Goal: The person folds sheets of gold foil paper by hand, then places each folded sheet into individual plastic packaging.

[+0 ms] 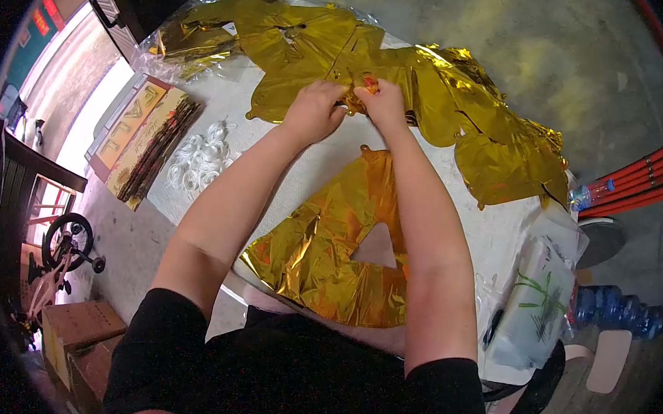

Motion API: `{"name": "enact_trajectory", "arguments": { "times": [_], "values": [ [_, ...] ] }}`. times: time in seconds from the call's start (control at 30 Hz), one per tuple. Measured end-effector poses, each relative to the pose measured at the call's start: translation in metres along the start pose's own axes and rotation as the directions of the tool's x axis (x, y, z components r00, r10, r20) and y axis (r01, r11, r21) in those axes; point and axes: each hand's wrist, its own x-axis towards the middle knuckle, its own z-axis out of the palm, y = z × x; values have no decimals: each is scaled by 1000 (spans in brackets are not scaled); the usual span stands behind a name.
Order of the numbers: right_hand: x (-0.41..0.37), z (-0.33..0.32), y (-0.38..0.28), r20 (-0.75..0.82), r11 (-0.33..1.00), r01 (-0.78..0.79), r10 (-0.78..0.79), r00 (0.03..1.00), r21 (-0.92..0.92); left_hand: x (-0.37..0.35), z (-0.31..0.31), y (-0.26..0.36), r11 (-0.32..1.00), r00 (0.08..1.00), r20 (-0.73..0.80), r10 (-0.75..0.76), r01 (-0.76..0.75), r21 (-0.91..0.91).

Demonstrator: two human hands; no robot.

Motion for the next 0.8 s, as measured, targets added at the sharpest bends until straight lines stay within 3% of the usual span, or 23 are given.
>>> {"name": "enact_trajectory", "arguments": {
  "times": [0.1,0.17,0.3,0.37,0.4,0.43,0.47,0.5,0.53,0.6,0.67,0.77,0.8],
  "values": [
    [-4,1,-6,47,999,-39,38,998,18,3,0,2,990,998,3,-70,70,-124],
    [-5,2,-7,88,998,-46,43,995,32,4,0,6,969,987,-157,-43,3,-245],
    [-3,-4,-11,122,999,11,-5,993,-48,3,5,0,978,996,-86,35,-52,-202],
    [6,-17,-12,101,996,41,-32,994,-84,1,6,1,961,983,-168,-71,23,-274],
    [9,-31,-27,12,979,30,-28,1000,-203,1,8,-2,960,984,-166,-61,12,-279],
    [14,-48,-44,-77,948,7,-33,996,-317,-1,12,-8,989,992,-122,22,-39,-141],
    [20,-67,-60,-141,922,37,-98,985,-385,-1,14,-11,995,993,-68,97,-97,-3],
    [27,-90,-73,-197,889,60,-166,966,-453,-1,13,-10,994,992,-67,106,-107,-11],
    [39,-123,-78,-168,846,177,-296,940,-502,0,10,-8,995,993,-57,101,-101,-2],
    [32,-171,-145,-262,917,93,-207,943,-388,0,11,-8,995,994,-48,100,-100,0],
    [44,-225,-171,-356,912,66,-224,907,-406,0,16,-11,991,994,-73,83,-75,107],
    [12,-251,-260,-541,893,287,-441,716,-347,1,13,-9,992,998,-37,57,-52,116],
    [7,-263,-274,-537,852,390,-522,662,-348,1,13,-9,991,997,-42,68,-63,114]
  ]
}}
